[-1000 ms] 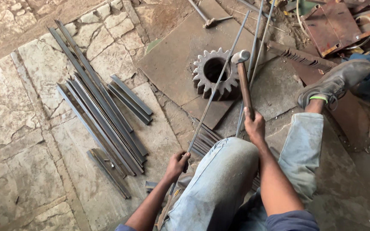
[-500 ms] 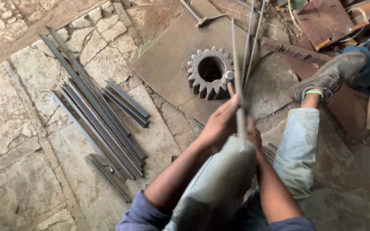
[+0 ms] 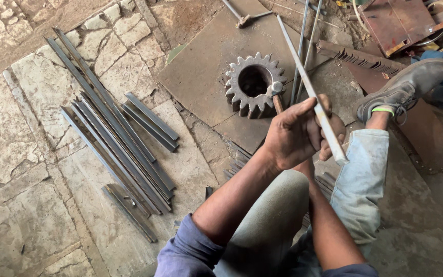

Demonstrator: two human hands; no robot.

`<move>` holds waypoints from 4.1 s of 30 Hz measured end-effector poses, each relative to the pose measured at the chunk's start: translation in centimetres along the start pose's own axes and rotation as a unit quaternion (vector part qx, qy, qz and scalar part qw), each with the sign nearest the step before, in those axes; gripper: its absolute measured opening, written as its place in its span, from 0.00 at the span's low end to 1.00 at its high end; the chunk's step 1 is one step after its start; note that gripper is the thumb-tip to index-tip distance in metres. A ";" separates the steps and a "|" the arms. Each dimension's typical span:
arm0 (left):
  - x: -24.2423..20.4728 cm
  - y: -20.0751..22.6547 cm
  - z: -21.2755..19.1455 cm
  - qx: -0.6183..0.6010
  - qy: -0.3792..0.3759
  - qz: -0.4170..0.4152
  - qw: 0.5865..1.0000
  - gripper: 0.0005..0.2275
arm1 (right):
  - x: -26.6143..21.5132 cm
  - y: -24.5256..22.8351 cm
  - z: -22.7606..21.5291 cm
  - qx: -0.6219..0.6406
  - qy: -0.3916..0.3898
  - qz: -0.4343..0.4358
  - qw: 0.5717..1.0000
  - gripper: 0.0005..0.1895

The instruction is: The person sits on the floor and uses a hammer to strike metal rods against a gear-shaped metal object. They repeatedly pick up rods, position them on the gear, and hit them with the hammer.

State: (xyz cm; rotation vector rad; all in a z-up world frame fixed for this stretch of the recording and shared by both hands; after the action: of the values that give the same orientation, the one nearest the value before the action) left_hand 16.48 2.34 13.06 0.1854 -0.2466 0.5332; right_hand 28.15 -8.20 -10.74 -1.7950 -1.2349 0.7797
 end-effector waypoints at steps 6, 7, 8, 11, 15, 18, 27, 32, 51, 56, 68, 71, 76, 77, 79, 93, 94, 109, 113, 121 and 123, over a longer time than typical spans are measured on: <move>0.5 0.7 -0.6 0.006 -0.053 -0.013 0.998 0.16 | 0.7 1.1 -0.3 0.024 -0.004 0.073 0.997 0.22; 0.4 1.0 -1.0 0.016 -0.036 -0.018 0.999 0.17 | 0.8 1.5 -0.4 0.030 -0.004 0.090 0.995 0.22; 0.2 1.0 -1.4 0.025 -0.018 -0.025 0.999 0.18 | 0.4 2.0 -0.4 0.032 -0.001 0.111 0.993 0.21; -1.6 3.6 -5.5 0.223 0.135 -0.037 0.965 0.31 | -0.5 3.7 -0.6 0.050 0.000 0.203 0.978 0.22; -8.9 7.2 -14.7 0.582 0.412 -0.146 0.686 0.16 | -1.3 5.4 -1.5 0.106 0.007 0.237 0.966 0.28; -15.5 6.0 -20.5 0.641 0.437 -0.202 0.598 0.13 | -1.7 4.6 -2.2 0.169 0.015 0.188 0.967 0.26; -32.6 1.2 -25.2 0.550 0.524 -0.183 0.624 0.20 | 3.2 -6.5 -5.7 0.205 0.080 -0.033 0.975 0.27; -40.5 -0.1 -22.1 0.521 0.532 -0.221 0.629 0.19 | 5.1 -3.0 -4.0 0.092 0.108 -0.022 0.990 0.29; -19.9 4.2 -11.0 0.536 0.400 -0.193 0.718 0.14 | 0.1 -2.9 -0.8 -0.137 0.065 0.258 0.954 0.31; -9.7 4.9 -4.7 0.422 0.339 -0.107 0.834 0.17 | 0.1 -0.7 -0.3 -0.178 0.017 0.240 0.954 0.29; -3.2 0.7 -0.1 0.140 0.116 0.038 0.983 0.12 | 0.9 3.3 0.2 -0.073 0.039 0.048 0.995 0.27; -2.5 0.4 -1.0 0.139 0.118 0.036 0.983 0.13 | 0.4 3.6 0.7 -0.068 0.033 0.055 0.996 0.27; -1.9 0.1 -0.4 0.149 0.146 0.022 0.978 0.15 | 0.5 3.8 0.7 -0.058 0.030 0.055 0.996 0.26; -1.8 0.2 -0.3 0.156 0.161 0.017 0.974 0.16 | 0.6 3.8 0.7 -0.058 0.030 0.057 0.996 0.26; -1.5 0.2 -0.4 0.150 0.166 0.016 0.974 0.16 | 0.8 3.8 0.9 -0.053 0.029 0.057 0.997 0.26; -1.9 3.9 -6.6 0.278 0.344 -0.008 0.897 0.23 | -0.4 6.3 0.6 0.050 0.006 0.217 0.975 0.25; -3.0 5.3 -8.8 0.312 0.367 -0.020 0.876 0.21 | -1.0 6.3 0.5 0.091 0.008 0.248 0.964 0.28; -34.6 3.5 -22.3 0.577 0.553 -0.167 0.578 0.20 | 1.9 -4.8 -5.4 0.181 0.085 -0.032 0.979 0.23; -39.7 2.4 -20.1 0.575 0.562 -0.168 0.570 0.20 | 4.3 -3.3 -4.4 0.115 0.082 -0.004 0.990 0.23; -42.7 2.0 -21.1 0.568 0.570 -0.174 0.567 0.21 | 8.1 -4.0 -3.7 0.121 0.091 0.101 0.983 0.24; -43.6 1.4 -20.9 0.572 0.571 -0.176 0.562 0.21 | 8.9 -5.4 -4.4 0.207 0.100 0.027 0.973 0.23</move>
State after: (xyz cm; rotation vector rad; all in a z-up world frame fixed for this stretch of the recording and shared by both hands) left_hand -16.71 -12.32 -18.87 1.0861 1.4885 0.2348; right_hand 32.35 0.04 -4.24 -1.5243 -0.8223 0.7983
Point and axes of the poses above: each hand's wrist, its own x-axis towards the middle knuckle, its own z-axis out of the palm, y = z × x, the point moved 2 cm from there along x, towards the middle knuckle, and after that the axes turned 6 degrees about x, right-handed, at the moved point
